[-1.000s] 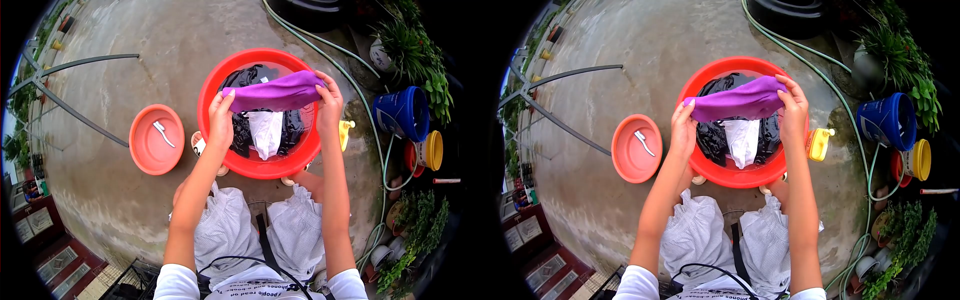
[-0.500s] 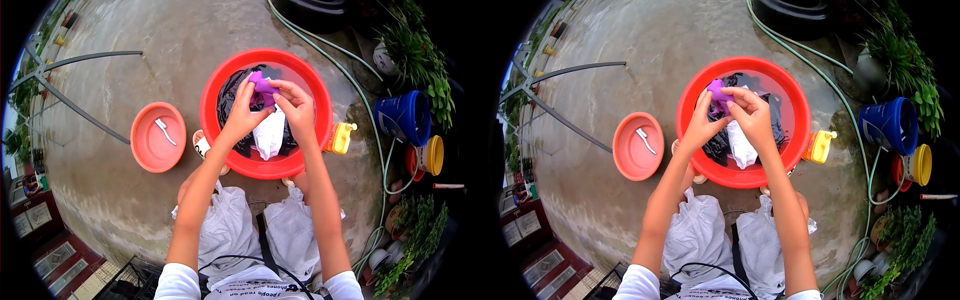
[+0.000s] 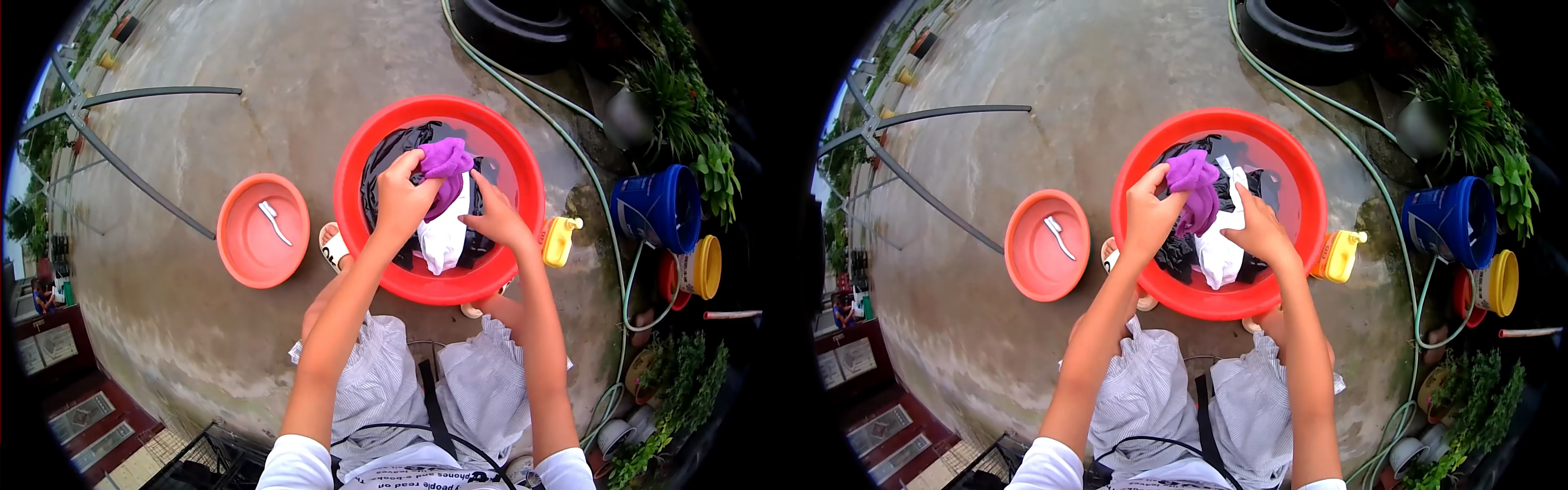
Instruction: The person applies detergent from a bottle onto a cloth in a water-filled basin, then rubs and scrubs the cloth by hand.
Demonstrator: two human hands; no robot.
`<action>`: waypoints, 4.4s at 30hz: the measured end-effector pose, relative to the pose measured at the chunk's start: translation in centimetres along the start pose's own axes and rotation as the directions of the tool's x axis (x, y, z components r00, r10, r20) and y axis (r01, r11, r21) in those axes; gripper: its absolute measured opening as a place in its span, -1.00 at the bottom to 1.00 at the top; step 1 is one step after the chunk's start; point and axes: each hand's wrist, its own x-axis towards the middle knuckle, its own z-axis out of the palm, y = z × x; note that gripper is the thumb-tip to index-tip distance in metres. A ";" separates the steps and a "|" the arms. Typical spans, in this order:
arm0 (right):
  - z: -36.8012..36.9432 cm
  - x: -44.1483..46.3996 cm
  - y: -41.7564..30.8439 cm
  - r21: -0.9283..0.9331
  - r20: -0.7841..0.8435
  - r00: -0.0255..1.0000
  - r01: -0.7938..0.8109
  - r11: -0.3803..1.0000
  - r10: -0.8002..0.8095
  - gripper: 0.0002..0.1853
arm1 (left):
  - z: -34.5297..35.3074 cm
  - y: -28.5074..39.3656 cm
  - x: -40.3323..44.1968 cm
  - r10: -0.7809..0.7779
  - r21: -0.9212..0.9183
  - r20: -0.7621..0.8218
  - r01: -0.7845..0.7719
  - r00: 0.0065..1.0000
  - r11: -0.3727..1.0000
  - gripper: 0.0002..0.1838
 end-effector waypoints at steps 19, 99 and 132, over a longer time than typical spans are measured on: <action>-2.6 0.8 -2.0 0.773 -0.439 0.881 0.268 0.575 0.180 -0.69 | -5.4 -1.3 0.0 -0.548 -0.777 0.369 0.573 0.750 0.262 -0.63; -1.5 1.6 -2.9 0.488 -0.514 0.858 0.296 0.821 -0.004 -0.80 | 3.8 -2.0 -0.4 -0.321 -0.061 0.730 0.525 0.604 0.849 -0.64; 0.0 -0.4 -1.9 0.914 0.404 0.857 -0.364 0.180 -0.319 -0.18 | 0.9 0.3 1.4 -0.144 -0.619 0.520 0.488 0.842 0.615 -0.61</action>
